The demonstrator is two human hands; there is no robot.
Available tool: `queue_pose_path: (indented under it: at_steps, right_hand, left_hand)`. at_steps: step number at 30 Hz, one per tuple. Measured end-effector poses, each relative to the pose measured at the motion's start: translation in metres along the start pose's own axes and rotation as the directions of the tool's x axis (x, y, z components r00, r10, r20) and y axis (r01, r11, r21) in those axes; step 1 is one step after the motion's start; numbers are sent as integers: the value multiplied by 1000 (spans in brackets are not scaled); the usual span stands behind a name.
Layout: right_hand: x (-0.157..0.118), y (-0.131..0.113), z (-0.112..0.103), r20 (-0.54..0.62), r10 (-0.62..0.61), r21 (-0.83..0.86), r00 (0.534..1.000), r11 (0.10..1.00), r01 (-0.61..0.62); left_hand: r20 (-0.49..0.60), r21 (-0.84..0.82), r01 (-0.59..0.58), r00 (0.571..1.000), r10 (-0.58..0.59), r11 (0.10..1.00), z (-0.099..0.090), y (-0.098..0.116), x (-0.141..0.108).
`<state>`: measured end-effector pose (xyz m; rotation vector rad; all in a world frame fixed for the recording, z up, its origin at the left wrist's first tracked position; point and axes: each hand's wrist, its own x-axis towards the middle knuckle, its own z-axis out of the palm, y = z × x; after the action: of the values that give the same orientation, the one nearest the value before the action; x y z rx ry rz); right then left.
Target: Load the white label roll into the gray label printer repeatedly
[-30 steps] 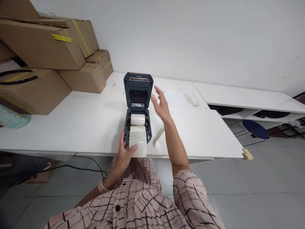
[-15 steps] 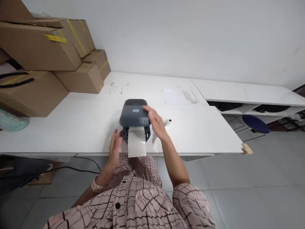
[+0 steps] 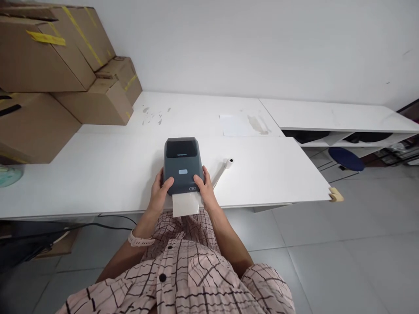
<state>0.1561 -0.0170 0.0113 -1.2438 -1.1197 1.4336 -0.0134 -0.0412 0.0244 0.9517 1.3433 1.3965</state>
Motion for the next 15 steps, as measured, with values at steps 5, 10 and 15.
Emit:
queue_pose_path:
  at_steps: [5, 10, 15]
  right_hand:
    - [-1, 8, -1, -35, -93, -30, 995, 995, 92]
    - [1, 7, -2, -25, -102, -13, 994, 995, 102]
    - [0, 1, 0, -76, -76, 99, 994, 992, 83]
  left_hand:
    - [-115, 43, -92, 989, 97, 995, 9, -13, -2]
    - [-112, 55, -112, 987, 117, 992, 8, -13, -3]
    - [-298, 247, -253, 899, 321, 936, -3, -30, -50]
